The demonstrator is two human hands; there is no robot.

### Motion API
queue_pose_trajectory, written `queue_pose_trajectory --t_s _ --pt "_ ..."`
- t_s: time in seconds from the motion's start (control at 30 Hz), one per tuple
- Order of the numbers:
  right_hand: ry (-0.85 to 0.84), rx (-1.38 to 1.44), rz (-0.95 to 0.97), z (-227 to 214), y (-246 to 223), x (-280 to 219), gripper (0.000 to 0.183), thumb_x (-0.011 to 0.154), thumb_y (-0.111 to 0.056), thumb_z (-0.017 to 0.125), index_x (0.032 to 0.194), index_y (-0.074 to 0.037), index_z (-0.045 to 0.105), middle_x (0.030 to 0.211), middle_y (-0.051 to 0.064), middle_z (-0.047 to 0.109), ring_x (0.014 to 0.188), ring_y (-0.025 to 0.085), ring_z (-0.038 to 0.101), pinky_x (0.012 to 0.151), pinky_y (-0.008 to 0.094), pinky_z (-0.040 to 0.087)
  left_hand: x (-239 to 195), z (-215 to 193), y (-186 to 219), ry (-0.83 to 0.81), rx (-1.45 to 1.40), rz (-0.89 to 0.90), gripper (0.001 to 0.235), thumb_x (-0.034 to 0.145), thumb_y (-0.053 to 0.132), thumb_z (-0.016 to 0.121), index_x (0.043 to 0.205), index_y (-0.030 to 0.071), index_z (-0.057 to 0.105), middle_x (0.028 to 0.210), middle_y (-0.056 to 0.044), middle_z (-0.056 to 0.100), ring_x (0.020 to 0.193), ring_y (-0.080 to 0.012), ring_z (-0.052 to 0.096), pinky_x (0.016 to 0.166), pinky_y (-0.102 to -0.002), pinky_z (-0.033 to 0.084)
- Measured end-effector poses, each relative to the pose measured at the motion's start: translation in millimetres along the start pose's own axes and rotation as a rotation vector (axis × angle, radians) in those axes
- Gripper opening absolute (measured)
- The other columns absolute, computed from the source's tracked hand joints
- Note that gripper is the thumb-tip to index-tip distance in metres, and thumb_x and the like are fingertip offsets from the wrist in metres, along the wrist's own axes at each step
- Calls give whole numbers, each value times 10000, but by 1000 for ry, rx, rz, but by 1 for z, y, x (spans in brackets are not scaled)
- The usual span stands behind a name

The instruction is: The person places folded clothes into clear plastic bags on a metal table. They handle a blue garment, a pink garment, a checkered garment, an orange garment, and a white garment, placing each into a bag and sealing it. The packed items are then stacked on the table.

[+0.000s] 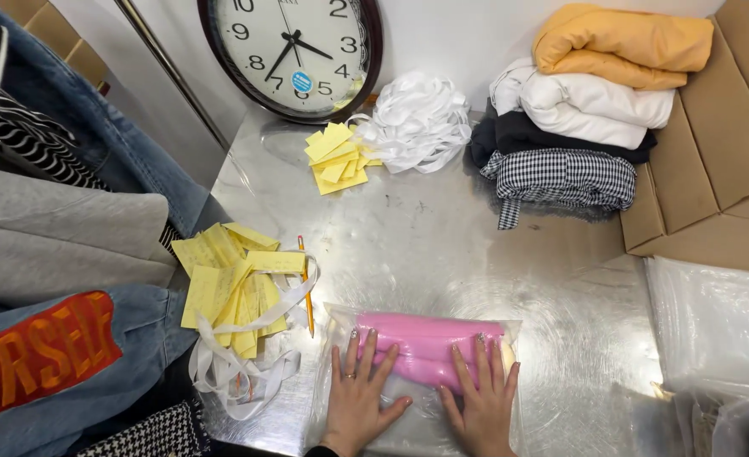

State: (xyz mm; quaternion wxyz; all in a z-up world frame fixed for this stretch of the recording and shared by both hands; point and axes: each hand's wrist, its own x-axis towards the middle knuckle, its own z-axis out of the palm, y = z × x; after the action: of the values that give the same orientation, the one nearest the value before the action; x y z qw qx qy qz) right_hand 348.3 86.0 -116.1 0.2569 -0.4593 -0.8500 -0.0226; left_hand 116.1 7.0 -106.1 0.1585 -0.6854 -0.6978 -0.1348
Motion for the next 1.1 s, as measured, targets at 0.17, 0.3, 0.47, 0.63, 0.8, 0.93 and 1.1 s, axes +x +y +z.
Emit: queue_pose_trajectory --t_s 0.17,0.3,0.47,0.63,0.8,0.93,1.1 --pt "-64 77 62 -4 1 5 732 938 -568 543 1610 -318 394 1764 93 237 1640 339 180 1278 663 99 0 -5 2 -29 -32 -72 928 879 854 480 1652 367 319 1732 -194 187 1604 -399 154 1278 -619 99" --pt "-140 324 548 -7 18 -9 989 876 -612 562 1655 -130 189 1743 276 -41 1617 427 -30 1254 640 -55 -2 -32 -1 -274 -476 -770 870 947 599 532 1650 221 187 1720 -255 63 1554 -456 178 1191 -615 308" --pt "-148 607 1164 -50 38 22 904 826 -476 715 1594 -86 442 1286 130 656 1144 269 639 988 396 491 -17 -23 -38 -299 -685 -963 1049 798 449 802 1632 110 262 1536 -217 439 1447 -428 386 1164 -594 370" --pt "-300 679 1380 -17 68 19 599 902 -571 613 1368 -194 603 1154 47 827 967 176 768 804 310 460 5 9 -82 -444 -901 -994 1159 598 390 983 1563 64 429 1435 -115 623 1199 -253 619 1067 -365 472" --pt "-193 671 1163 33 82 -14 303 896 -413 783 753 -219 599 639 -20 543 593 120 466 591 327 376 25 23 -97 -397 -1312 -1209 458 938 328 741 1250 -5 704 1167 -140 774 1054 -210 696 924 -321 500" --pt "-240 650 1307 -23 40 -33 235 970 -390 718 865 -194 642 694 3 548 611 152 493 578 340 372 33 18 -85 -515 -1457 -1199 380 966 199 723 1197 -101 761 1126 -237 788 1033 -307 714 900 -420 547" --pt "87 781 1331 -65 37 -109 315 933 -256 736 745 -153 505 644 -13 491 622 114 398 617 293 297 -2 111 -73 -817 -1469 -1083 174 825 -5 786 955 -115 823 864 -265 799 820 -348 725 759 -399 534"
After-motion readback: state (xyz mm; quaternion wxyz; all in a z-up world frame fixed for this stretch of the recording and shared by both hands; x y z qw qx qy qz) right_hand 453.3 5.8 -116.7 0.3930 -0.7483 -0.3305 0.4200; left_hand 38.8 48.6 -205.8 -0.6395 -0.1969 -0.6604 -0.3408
